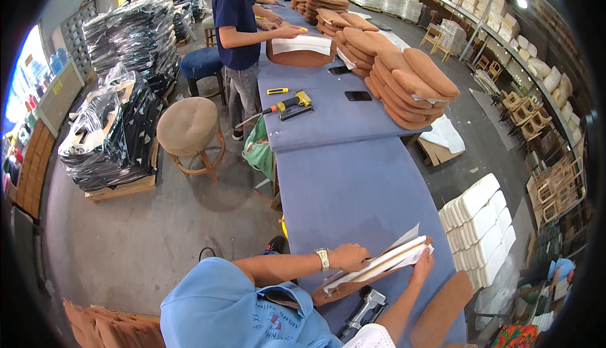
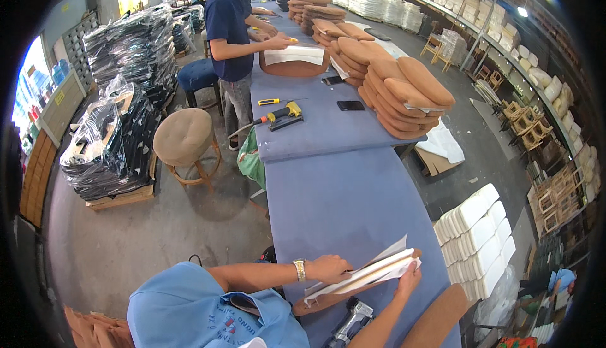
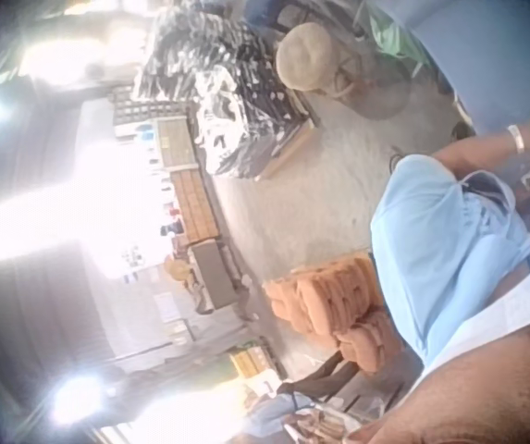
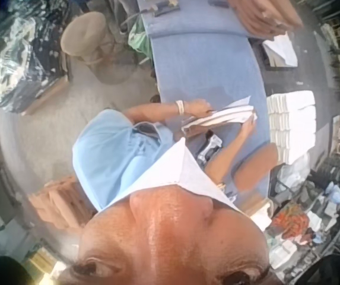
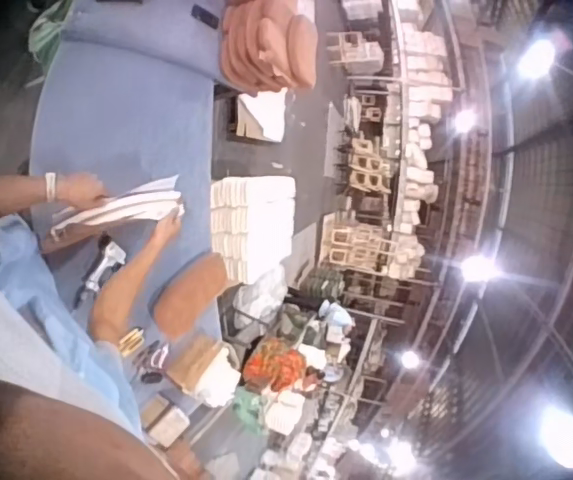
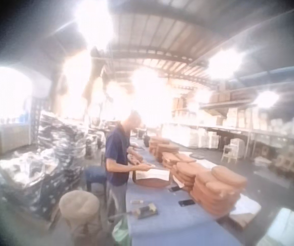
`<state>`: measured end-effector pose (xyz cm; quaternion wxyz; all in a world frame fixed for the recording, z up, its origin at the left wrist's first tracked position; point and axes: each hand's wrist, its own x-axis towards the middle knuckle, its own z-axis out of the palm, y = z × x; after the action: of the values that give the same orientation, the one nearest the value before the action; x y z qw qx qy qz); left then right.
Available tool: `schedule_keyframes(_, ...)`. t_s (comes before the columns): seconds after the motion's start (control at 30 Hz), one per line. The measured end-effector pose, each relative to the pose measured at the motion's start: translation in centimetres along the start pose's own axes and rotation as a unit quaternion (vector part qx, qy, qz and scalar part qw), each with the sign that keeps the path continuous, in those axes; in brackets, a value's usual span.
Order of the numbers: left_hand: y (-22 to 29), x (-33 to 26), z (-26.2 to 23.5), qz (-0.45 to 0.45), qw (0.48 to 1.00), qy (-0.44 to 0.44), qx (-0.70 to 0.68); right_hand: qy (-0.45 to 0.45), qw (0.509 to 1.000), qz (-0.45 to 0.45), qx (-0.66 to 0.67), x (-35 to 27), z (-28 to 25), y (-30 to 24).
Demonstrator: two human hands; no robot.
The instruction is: The person assembles cushion components by wrapping foam inserts with fabric covers. They use a staple gun to secure the fabric to the foam and a utility knife to trim excess material. The person handles multiple cushion pieces sequentially at a workbench.
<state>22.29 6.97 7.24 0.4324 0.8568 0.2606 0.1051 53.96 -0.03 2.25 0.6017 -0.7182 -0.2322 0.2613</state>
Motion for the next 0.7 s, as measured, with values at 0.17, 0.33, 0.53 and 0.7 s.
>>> schedule_keyframes(0.17, 0.1, 0.3, -0.8, -0.013, 0.997, -0.063, 0.053, -0.002, 0.998, -0.063, -0.001, -0.6, 0.1, 1.4)
schedule_keyframes(0.33, 0.8, 1.6, 1.5, 0.043, 0.995, -0.058, 0.064, -0.001, 1.000, -0.014, 0.012, -1.3, -2.0, 0.6)
schedule_keyframes(0.53, 2.3, 5.4, 1.4, 0.018, 0.995, -0.081, 0.059, 0.021, 0.998, -0.031, -0.047, -2.5, -2.8, 1.3)
schedule_keyframes(0.7, 3.3, 10.3, 2.1, 0.031, 0.993, -0.075, 0.083, 0.027, 0.999, -0.009, 0.037, -2.6, -2.2, 0.4)
